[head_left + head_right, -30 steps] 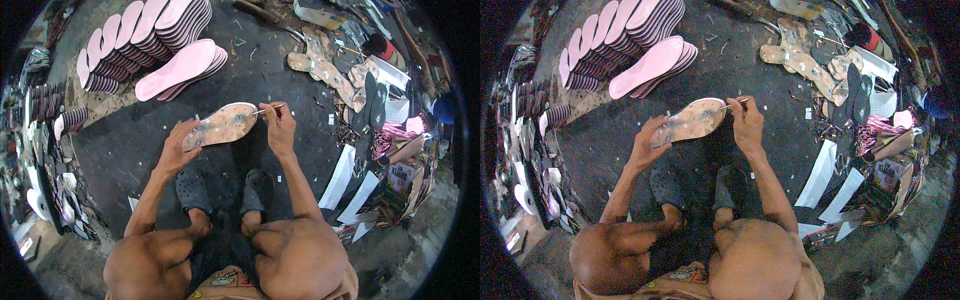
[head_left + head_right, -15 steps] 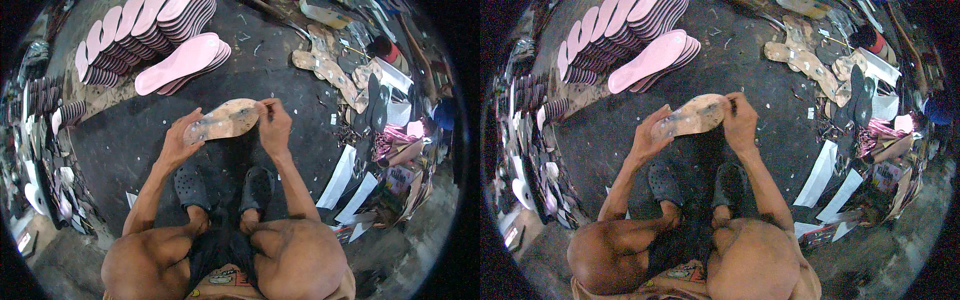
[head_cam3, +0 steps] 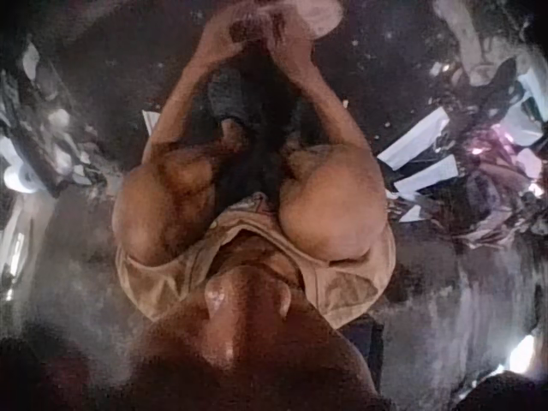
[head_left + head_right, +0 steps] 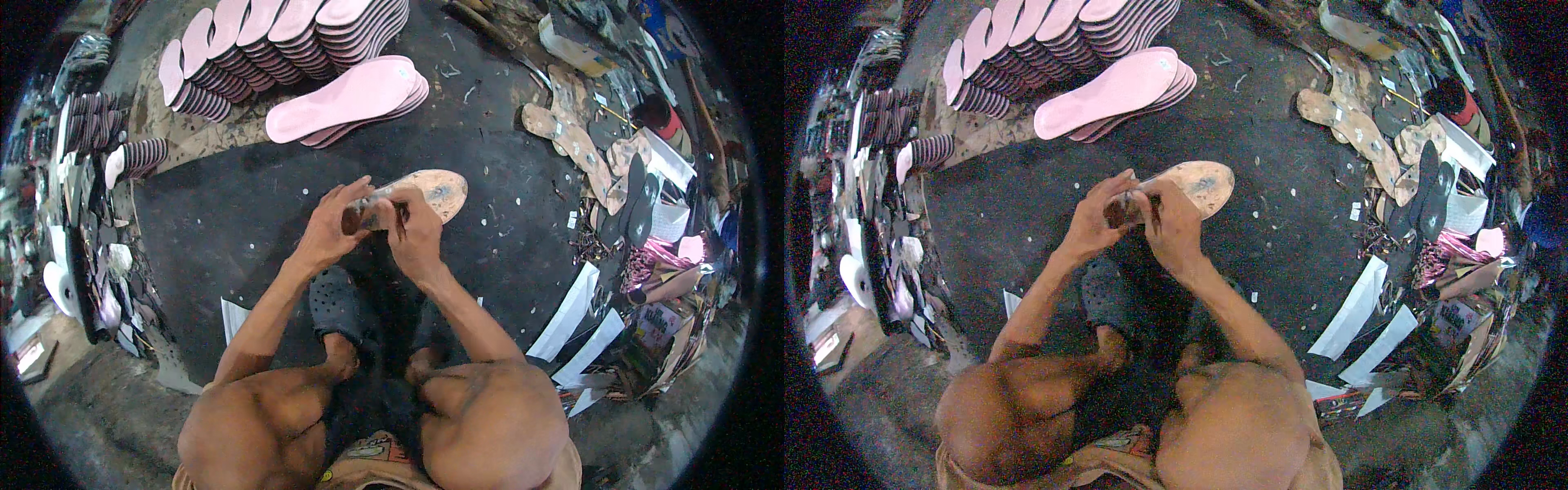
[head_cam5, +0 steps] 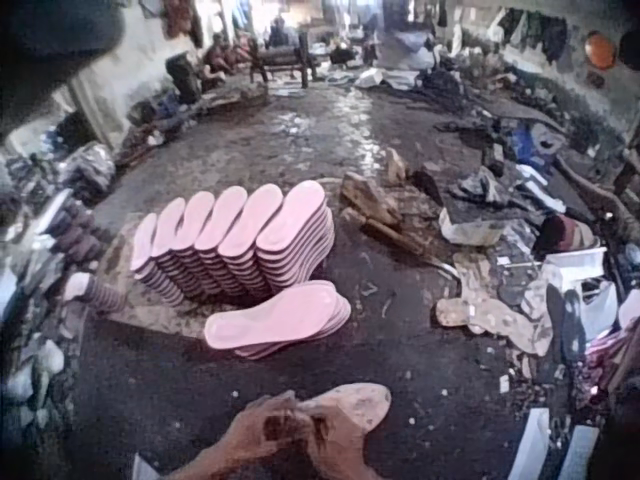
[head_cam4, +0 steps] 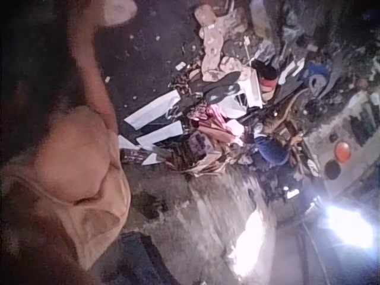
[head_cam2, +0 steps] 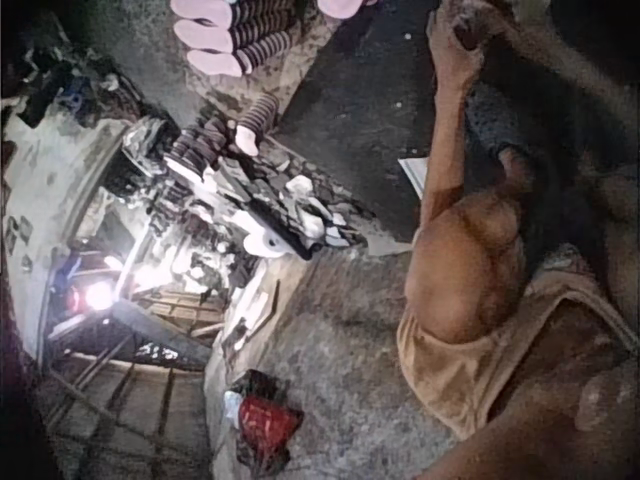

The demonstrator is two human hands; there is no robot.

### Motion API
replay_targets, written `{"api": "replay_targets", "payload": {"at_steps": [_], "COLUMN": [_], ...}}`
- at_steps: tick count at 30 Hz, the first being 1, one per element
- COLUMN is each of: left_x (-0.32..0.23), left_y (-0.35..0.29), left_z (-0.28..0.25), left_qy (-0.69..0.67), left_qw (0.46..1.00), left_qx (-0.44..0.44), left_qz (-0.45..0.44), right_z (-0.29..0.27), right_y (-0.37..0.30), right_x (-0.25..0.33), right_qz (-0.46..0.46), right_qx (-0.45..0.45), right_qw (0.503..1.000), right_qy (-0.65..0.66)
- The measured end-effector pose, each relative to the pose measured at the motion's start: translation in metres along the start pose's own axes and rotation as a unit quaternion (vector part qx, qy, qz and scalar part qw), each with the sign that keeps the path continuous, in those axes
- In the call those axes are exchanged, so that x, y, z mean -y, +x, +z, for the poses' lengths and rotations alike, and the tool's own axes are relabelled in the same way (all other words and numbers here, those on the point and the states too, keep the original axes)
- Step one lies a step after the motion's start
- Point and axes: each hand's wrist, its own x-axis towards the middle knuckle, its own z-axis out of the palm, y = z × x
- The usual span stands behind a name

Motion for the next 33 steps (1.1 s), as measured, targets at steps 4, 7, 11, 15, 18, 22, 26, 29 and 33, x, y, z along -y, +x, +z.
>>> {"api": "replay_targets", "payload": {"at_steps": [4, 7, 11, 15, 18, 22, 26, 29, 33], "left_x": [-0.015, -0.016, -0.036, -0.038, -0.025, -0.005, -0.007, -0.007, -0.003], "left_y": [0.000, 0.010, 0.089, 0.055, 0.011, 0.009, 0.015, 0.013, 0.012], "left_z": [0.004, -0.024, -0.106, -0.077, -0.035, -0.007, 0.000, -0.001, -0.003], "left_qy": [0.009, 0.074, 0.154, 0.122, 0.024, 0.039, 0.031, 0.027, 0.012], "left_qw": [0.998, 0.990, 0.966, 0.978, 0.998, 0.996, 0.997, 0.998, 0.999], "left_qx": [0.009, -0.085, -0.165, -0.118, 0.003, 0.047, 0.055, 0.052, 0.038], "left_qz": [0.054, 0.085, 0.125, 0.123, 0.063, 0.057, 0.051, 0.036, 0.014], "right_z": [-0.014, -0.042, -0.089, -0.126, -0.133, -0.117, -0.112, -0.109, -0.102], "right_y": [-0.022, -0.013, 0.024, 0.023, 0.015, 0.013, 0.012, 0.013, 0.014], "right_x": [-0.008, -0.002, 0.001, -0.030, -0.048, -0.064, -0.071, -0.066, -0.047], "right_qz": [0.005, 0.028, 0.089, 0.132, 0.164, 0.159, 0.139, 0.138, 0.104], "right_qx": [-0.001, -0.068, -0.148, -0.205, -0.193, -0.110, -0.107, -0.104, -0.119], "right_qw": [1.000, 0.997, 0.979, 0.964, 0.963, 0.981, 0.985, 0.985, 0.987], "right_qy": [-0.013, 0.013, 0.104, 0.100, 0.092, 0.035, 0.005, -0.018, -0.037]}}
